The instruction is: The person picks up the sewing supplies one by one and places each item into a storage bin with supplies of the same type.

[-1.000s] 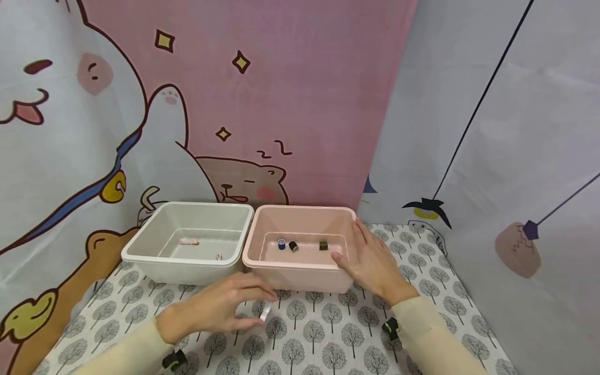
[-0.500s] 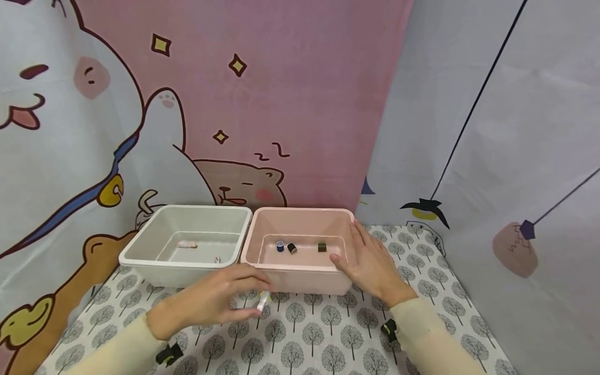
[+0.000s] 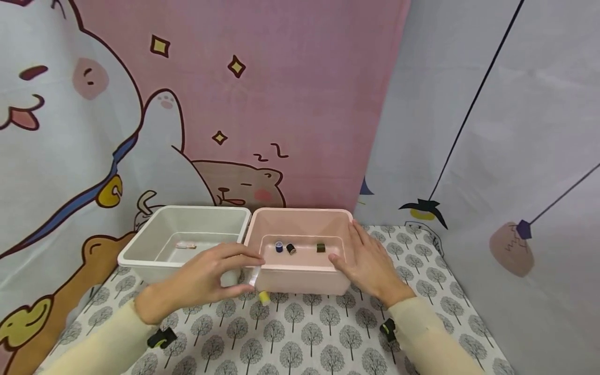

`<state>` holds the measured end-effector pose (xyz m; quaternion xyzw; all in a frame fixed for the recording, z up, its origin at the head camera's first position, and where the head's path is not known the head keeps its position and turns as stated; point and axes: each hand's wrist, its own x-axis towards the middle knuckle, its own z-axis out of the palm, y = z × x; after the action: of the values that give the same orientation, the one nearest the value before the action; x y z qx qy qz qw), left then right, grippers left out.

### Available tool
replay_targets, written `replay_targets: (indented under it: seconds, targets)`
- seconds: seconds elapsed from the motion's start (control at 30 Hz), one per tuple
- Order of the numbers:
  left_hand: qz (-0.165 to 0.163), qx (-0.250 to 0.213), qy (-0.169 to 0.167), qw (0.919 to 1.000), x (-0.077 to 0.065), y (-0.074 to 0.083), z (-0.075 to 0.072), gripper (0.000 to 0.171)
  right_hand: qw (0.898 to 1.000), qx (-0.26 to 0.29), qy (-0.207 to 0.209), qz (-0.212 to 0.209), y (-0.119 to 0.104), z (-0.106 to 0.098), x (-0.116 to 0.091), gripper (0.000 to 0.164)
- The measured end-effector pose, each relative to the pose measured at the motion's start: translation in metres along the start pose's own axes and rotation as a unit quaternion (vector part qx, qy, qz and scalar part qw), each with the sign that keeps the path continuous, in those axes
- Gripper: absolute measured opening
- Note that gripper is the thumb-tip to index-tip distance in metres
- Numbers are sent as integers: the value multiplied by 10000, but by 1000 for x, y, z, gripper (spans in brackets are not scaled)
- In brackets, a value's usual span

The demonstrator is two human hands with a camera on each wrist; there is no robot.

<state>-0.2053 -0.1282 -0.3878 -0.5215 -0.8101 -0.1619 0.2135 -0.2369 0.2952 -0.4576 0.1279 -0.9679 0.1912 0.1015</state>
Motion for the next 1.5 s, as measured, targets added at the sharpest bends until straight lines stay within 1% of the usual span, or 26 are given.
replay_targets:
  seconds: [0.23, 0.37, 0.5, 0.73, 1.0, 1.1, 1.27, 1.37, 1.5]
  targets:
    - [-223, 60, 161, 9996, 3, -13, -11, 56, 10000, -9, 74, 17, 1, 0, 0, 109]
    - [-242, 50, 227, 9994, 7, -22, -18, 56, 10000, 38, 54, 47, 0, 0, -1, 109]
    - [-322, 55, 367, 9988, 9, -33, -25, 56, 10000, 40, 39, 37, 0, 0, -1, 109]
    - [-622, 221, 571, 9962, 6, -54, -31, 53, 10000, 34, 23, 17, 0, 0, 0, 108]
    - [-1052, 269, 651, 9920, 1, -73, -36, 49, 10000, 60, -32, 34, -3, -2, -1, 108]
    - [-1249, 330, 656, 9894, 0, -79, -38, 48, 10000, 53, -34, 20, -3, -1, -1, 108]
    - [-1623, 380, 557, 9844, -1, -89, -42, 46, 10000, 50, -30, 4, -3, -1, -2, 108]
    - [-1903, 387, 418, 9801, -1, -95, -45, 44, 10000, 55, -32, 8, -2, 0, -2, 108]
    - [-2295, 453, 121, 9722, -1, -104, -50, 43, 10000, 67, -4, -11, -2, 0, -1, 108]
